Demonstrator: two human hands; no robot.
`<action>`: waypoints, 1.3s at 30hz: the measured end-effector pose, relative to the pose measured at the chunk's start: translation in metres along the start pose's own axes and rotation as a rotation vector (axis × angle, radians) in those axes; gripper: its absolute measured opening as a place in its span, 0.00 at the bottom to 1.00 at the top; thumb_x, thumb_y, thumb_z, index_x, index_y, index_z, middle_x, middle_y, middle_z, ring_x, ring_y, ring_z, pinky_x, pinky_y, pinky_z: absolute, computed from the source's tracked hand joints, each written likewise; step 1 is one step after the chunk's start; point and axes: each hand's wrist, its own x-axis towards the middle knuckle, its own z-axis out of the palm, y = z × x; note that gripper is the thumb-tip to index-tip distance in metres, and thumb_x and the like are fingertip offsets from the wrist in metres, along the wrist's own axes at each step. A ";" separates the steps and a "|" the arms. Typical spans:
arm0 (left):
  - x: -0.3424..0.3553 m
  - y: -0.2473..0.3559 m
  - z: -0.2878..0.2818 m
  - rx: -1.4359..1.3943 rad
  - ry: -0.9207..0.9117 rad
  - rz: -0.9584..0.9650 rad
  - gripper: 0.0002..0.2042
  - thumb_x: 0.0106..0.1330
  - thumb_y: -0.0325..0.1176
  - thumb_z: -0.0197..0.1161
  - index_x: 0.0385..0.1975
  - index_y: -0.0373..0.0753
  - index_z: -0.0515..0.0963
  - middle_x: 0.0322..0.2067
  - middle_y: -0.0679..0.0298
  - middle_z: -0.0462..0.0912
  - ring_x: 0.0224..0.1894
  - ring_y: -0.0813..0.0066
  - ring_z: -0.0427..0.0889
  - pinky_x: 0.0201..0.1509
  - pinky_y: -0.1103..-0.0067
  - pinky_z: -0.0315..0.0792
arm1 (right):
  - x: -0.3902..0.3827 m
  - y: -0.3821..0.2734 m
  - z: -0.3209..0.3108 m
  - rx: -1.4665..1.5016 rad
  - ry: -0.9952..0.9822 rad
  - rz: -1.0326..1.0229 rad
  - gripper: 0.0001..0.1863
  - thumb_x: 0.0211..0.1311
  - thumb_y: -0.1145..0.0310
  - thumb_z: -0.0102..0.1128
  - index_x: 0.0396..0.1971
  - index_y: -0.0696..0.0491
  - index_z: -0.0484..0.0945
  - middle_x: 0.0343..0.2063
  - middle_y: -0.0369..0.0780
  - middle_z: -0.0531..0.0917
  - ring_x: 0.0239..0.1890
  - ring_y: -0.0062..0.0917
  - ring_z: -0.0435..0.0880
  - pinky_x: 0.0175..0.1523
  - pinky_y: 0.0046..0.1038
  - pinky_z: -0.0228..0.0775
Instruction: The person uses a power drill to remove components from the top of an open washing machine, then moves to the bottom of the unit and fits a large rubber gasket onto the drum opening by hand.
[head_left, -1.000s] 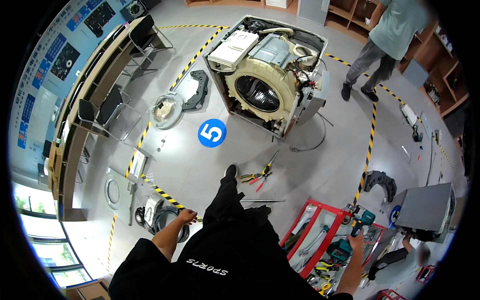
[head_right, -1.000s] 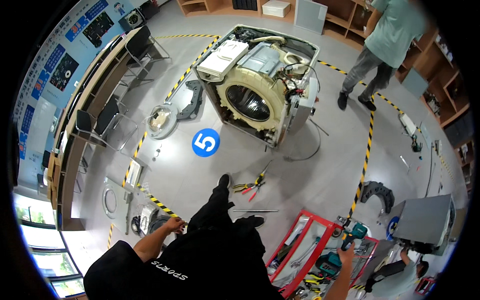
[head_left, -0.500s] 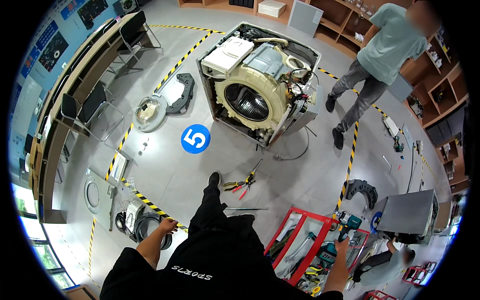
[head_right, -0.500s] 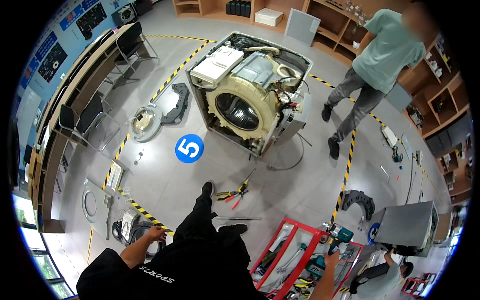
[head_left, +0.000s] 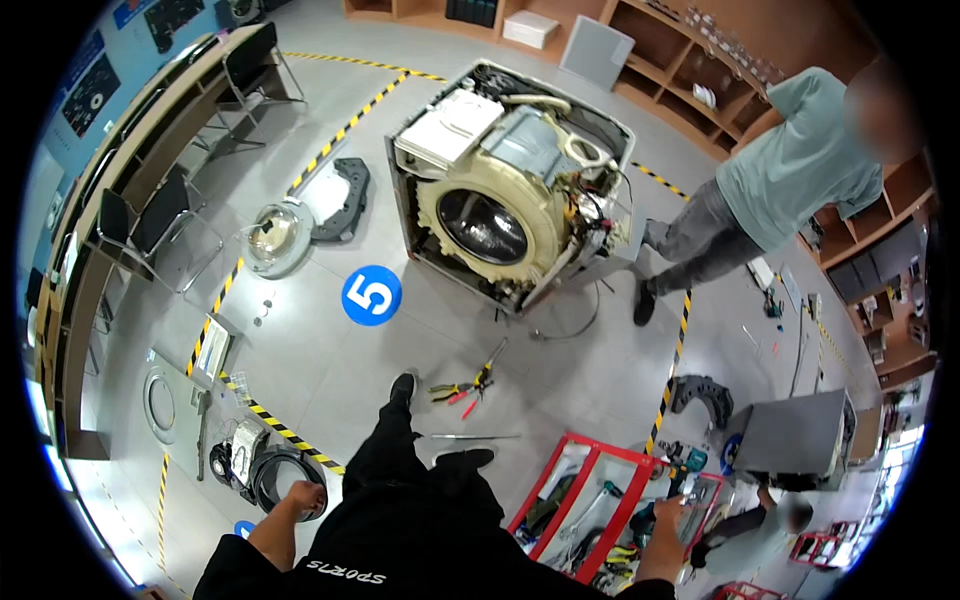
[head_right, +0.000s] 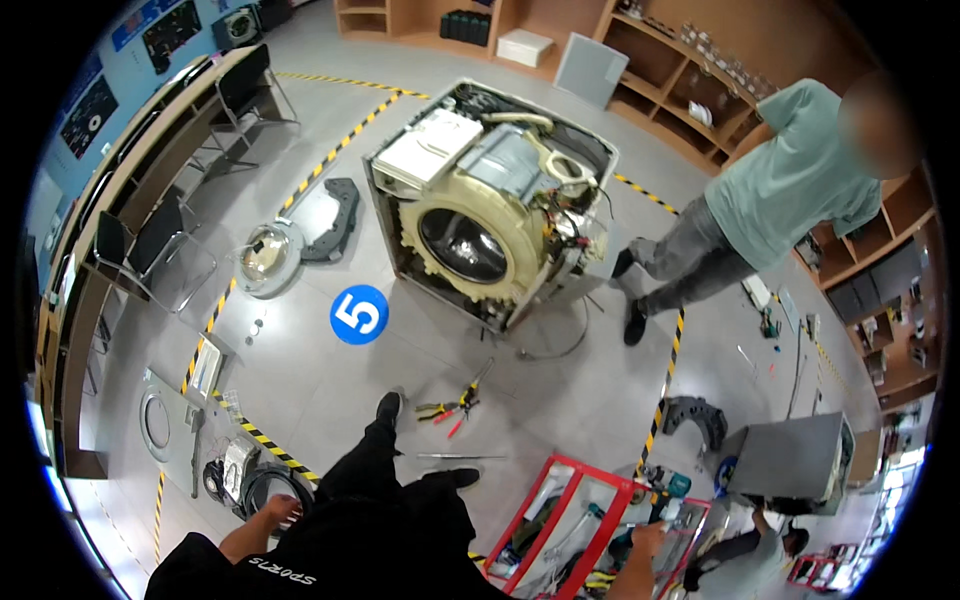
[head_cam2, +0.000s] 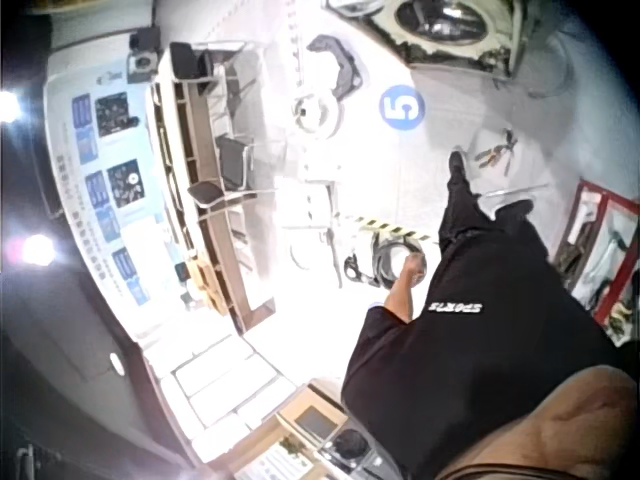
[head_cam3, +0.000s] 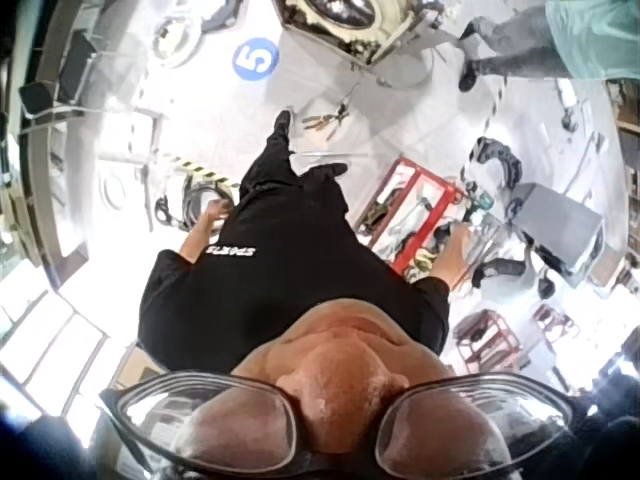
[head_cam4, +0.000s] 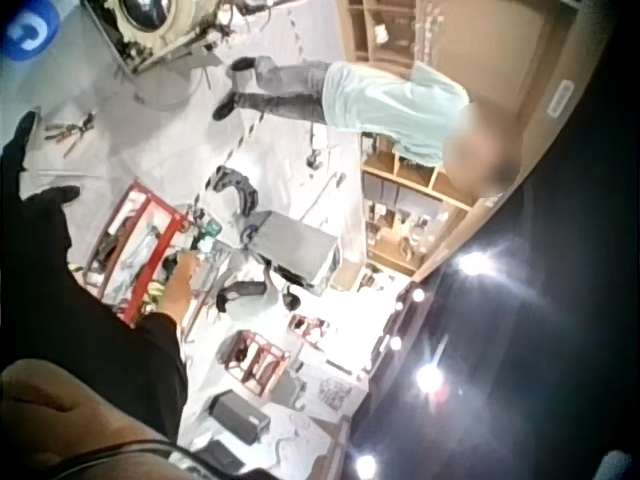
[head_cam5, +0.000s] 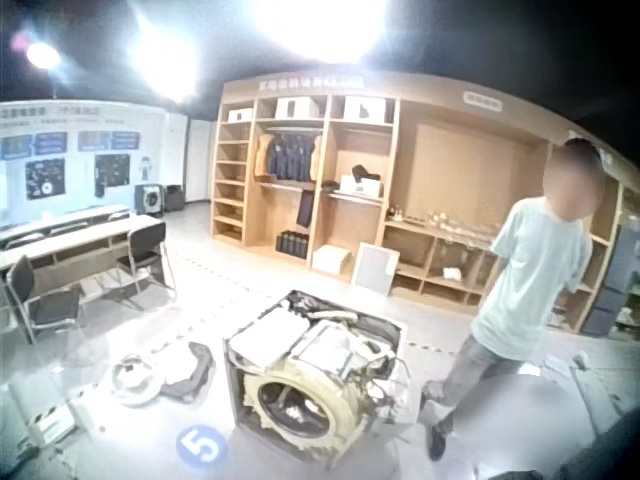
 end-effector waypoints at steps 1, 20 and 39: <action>0.010 0.004 -0.009 0.022 -0.026 -0.003 0.13 0.64 0.40 0.52 0.31 0.36 0.76 0.25 0.59 0.81 0.26 0.68 0.82 0.24 0.75 0.73 | 0.007 0.008 0.003 -0.059 0.010 0.049 0.46 0.53 0.51 0.60 0.66 0.46 0.44 0.63 0.47 0.57 0.65 0.40 0.56 0.63 0.54 0.47; 0.017 0.057 -0.006 0.000 -0.004 0.029 0.10 0.64 0.37 0.55 0.31 0.36 0.76 0.23 0.63 0.80 0.23 0.74 0.80 0.24 0.79 0.74 | -0.032 0.003 -0.004 0.015 0.145 -0.062 0.40 0.52 0.54 0.60 0.64 0.46 0.52 0.62 0.50 0.58 0.67 0.41 0.50 0.65 0.51 0.44; 0.077 0.044 -0.016 -0.275 -0.084 -0.087 0.12 0.64 0.38 0.53 0.37 0.36 0.75 0.29 0.64 0.80 0.26 0.77 0.80 0.27 0.79 0.73 | -0.148 -0.070 0.039 0.258 0.400 -0.778 0.24 0.45 0.66 0.66 0.43 0.61 0.72 0.39 0.50 0.76 0.46 0.45 0.71 0.54 0.40 0.61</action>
